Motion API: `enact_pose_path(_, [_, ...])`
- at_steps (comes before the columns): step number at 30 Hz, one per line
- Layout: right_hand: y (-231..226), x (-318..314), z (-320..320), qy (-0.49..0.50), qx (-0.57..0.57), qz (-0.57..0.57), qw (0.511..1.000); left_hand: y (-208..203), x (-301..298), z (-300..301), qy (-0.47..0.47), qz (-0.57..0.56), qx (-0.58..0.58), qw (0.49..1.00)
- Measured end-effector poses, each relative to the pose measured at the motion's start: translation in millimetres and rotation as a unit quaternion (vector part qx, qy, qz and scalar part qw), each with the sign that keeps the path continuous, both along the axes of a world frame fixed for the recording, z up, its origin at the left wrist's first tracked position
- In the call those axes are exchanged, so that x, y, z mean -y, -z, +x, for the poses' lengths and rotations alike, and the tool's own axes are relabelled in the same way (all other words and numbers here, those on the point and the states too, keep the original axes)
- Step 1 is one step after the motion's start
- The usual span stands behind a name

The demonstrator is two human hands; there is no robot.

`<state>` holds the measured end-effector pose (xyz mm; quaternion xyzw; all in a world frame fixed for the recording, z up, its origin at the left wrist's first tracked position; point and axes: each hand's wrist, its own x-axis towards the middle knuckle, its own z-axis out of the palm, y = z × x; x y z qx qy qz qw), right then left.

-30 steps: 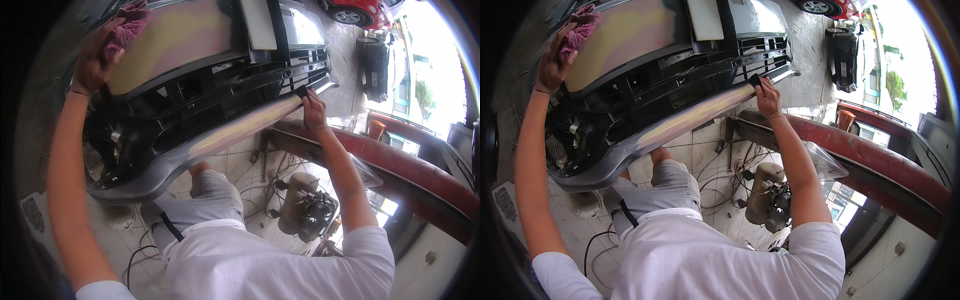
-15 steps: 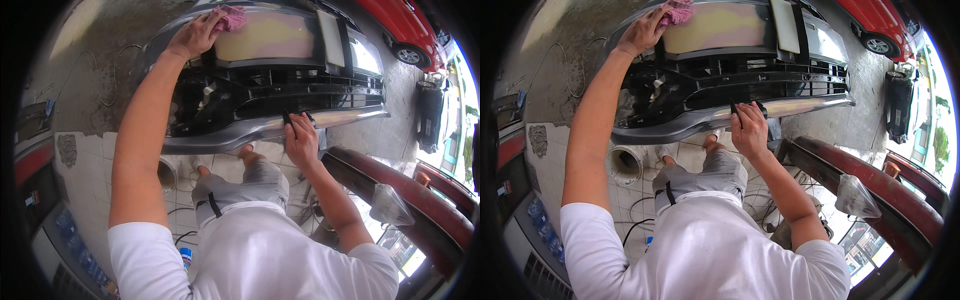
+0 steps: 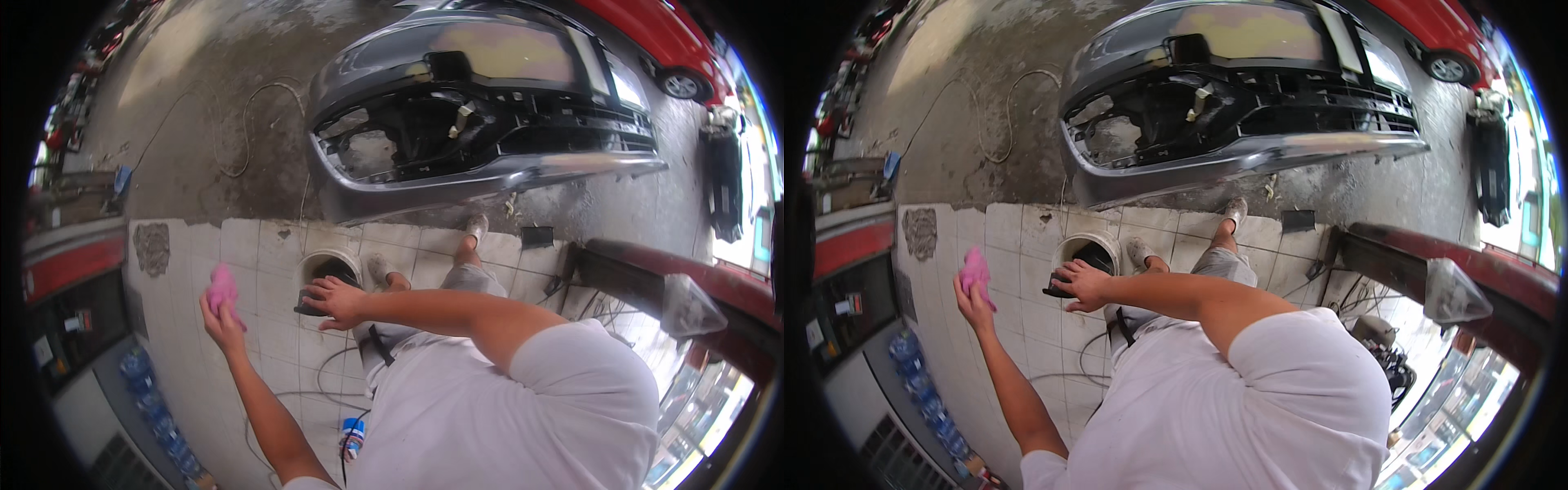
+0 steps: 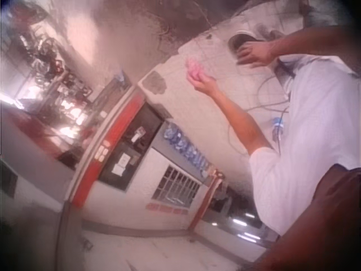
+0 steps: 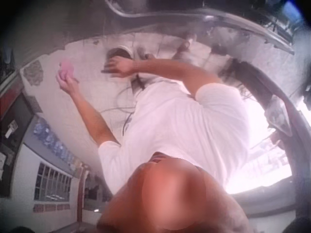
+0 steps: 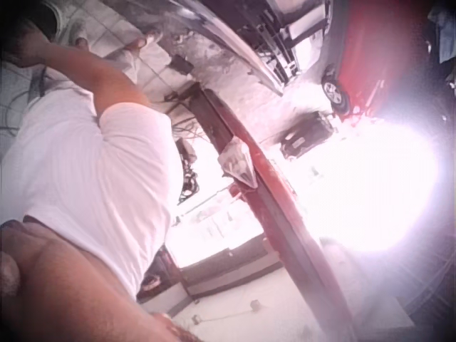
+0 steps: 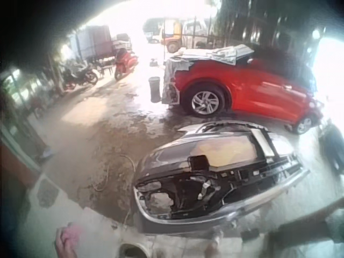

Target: The person scrubs a detached car bumper with a sponge and water, then wipes it with a cloth. The person repeatedly scrubs and wipes different sections of the bumper surface.

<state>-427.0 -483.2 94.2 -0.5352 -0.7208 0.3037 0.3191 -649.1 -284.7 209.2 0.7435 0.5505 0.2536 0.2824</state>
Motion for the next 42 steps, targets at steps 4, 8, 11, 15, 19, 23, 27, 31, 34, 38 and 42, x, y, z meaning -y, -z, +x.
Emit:
enact_pose_path(4, [79.4,-14.0,-19.5,0.02,-0.204,-0.321,0.925,61.3,36.2,-14.8,0.019,-0.21,0.191,0.959])
enact_pose_path(8, [-36.6,-25.0,23.6,0.196,-0.643,-0.448,0.59,40.4,99.1,51.6,0.149,-0.247,0.217,0.933])
enact_pose_path(11, [-54.1,-11.1,88.3,0.364,-0.35,-0.266,0.821,8.9,114.2,138.6,0.314,-0.112,0.089,0.939])
enact_pose_path(15, [-133.0,26.5,179.8,0.451,-0.213,0.029,0.866,-22.9,113.9,212.7,0.346,-0.19,0.16,0.905])
enact_pose_path(19, [-224.9,64.2,273.0,0.563,-0.143,0.058,0.812,-44.9,147.5,304.9,0.374,-0.279,0.25,0.848])
enact_pose_path(23, [-194.9,68.5,310.0,0.614,0.203,0.069,0.759,-24.7,172.8,370.8,0.377,-0.277,0.125,0.875])
enact_pose_path(27, [-81.0,114.6,321.2,0.449,0.22,0.034,0.866,-8.9,184.5,423.8,0.352,-0.237,0.079,0.902])
enact_pose_path(31, [-76.9,201.9,410.1,0.421,0.198,0.169,0.869,-62.7,200.7,536.4,0.416,-0.115,0.034,0.901])
enact_pose_path(34, [-78.7,264.6,491.7,0.454,0.24,0.155,0.844,-65.9,223.1,661.3,0.589,0.171,-0.045,0.789])
enact_pose_path(38, [-67.2,338.1,581.7,0.45,0.27,0.173,0.834,-47.0,253.1,830.7,0.645,0.416,-0.226,0.6])
enact_pose_path(42, [-60.5,393.8,653.9,0.522,0.271,0.126,0.799,-15.1,225.1,943.6,0.662,0.527,-0.307,0.435])
